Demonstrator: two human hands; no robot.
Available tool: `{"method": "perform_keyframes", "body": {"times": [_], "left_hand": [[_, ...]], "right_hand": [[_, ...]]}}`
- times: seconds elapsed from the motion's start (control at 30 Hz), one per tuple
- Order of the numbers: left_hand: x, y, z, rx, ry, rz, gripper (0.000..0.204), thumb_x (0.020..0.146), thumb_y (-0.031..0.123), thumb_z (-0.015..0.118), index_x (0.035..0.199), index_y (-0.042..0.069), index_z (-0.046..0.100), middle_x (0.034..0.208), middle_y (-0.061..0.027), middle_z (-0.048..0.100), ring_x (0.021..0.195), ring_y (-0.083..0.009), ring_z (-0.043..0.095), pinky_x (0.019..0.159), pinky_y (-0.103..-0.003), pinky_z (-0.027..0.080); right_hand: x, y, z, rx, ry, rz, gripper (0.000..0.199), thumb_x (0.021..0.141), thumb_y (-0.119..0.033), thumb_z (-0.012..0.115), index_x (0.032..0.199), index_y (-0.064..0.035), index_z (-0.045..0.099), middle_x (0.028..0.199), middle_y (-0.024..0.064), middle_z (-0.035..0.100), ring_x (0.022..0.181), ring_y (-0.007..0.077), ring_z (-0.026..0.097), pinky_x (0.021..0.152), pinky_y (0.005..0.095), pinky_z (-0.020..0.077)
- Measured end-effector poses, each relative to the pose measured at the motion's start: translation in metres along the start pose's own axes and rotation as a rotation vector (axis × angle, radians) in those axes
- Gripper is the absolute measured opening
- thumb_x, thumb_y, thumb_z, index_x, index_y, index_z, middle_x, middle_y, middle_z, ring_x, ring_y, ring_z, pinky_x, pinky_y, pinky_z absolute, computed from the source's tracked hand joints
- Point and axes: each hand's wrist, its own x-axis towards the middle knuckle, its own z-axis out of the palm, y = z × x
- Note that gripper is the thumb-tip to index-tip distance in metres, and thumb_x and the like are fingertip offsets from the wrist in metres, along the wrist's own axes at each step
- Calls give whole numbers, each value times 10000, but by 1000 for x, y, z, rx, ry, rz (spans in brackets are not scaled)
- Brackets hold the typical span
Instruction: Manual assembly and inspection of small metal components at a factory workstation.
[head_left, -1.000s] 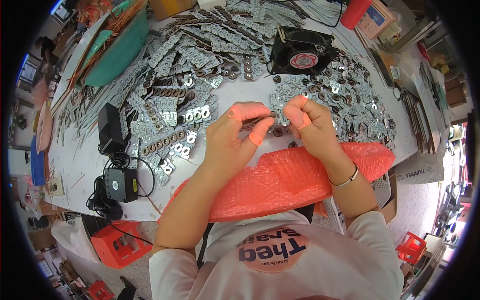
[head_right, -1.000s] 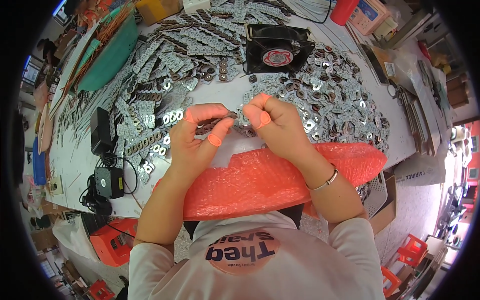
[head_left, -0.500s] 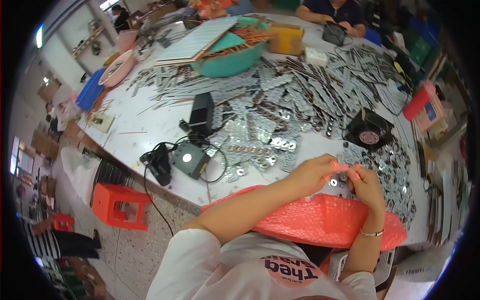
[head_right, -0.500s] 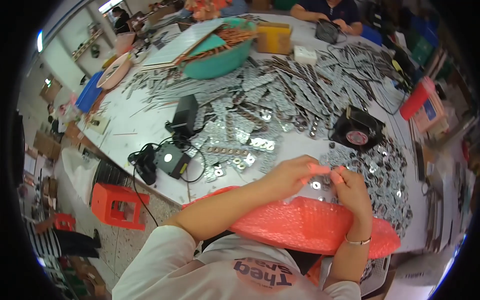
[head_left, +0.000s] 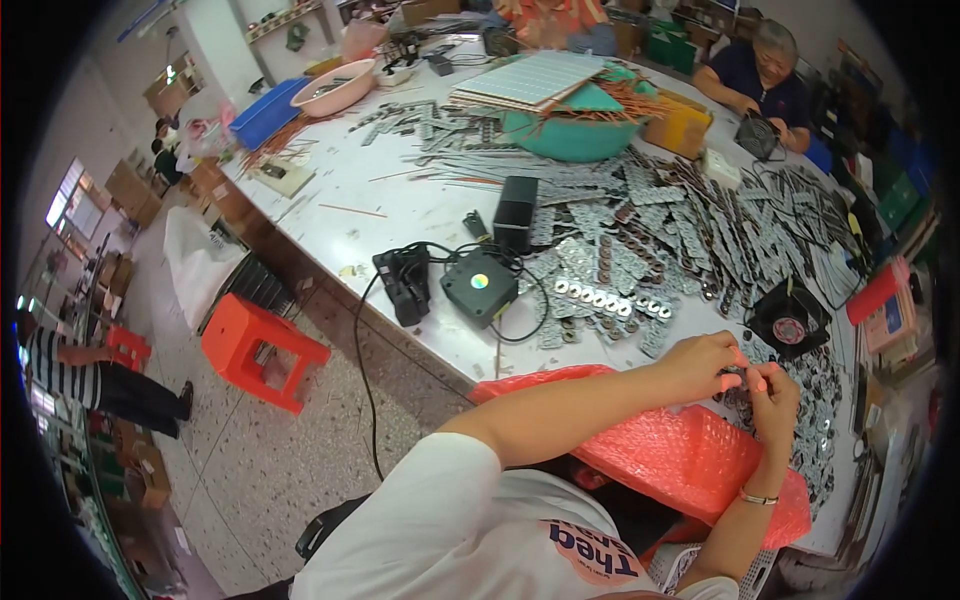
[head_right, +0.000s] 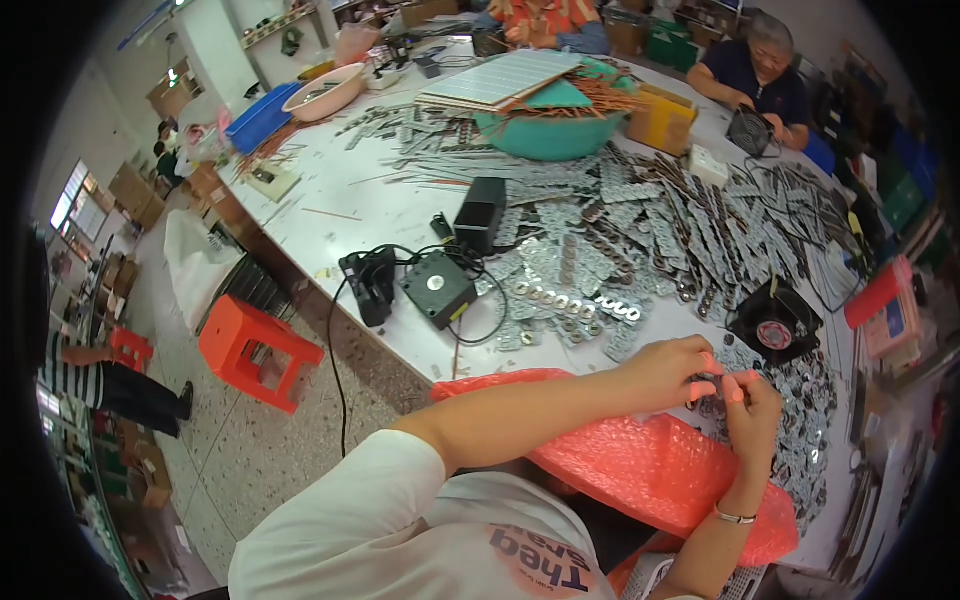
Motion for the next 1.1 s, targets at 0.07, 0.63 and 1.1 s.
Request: {"method": "perform_keyframes", "body": {"times": [0.07, 0.63, 1.1], "left_hand": [[0, -3, -1, 47, -42, -40, 199, 742, 220, 674, 859, 64, 642, 972, -100, 583, 872, -310, 592, 737, -389, 480], [1, 9, -2, -1036, -252, -193, 167, 700, 121, 738, 750, 6, 628, 725, -89, 641, 590, -200, 607, 563, -297, 486], [-38, 53, 22, -293, -757, 449, 237, 825, 293, 648, 931, 83, 672, 967, -70, 637, 902, -206, 598, 763, -323, 458]], "right_hand": [[0, 1, 2, 78, 54, 19, 142, 832, -124, 600, 793, 12, 587, 638, 4, 509, 574, 76, 416, 503, 246, 330], [8, 23, -5, 397, 248, 177, 199, 928, -277, 494, 884, -95, 562, 694, -85, 400, 602, 8, 305, 516, 172, 226], [34, 49, -29, 1151, 335, 237, 262, 944, -278, 490, 982, -27, 555, 566, -27, 363, 374, 42, 205, 316, 208, 168]]}}
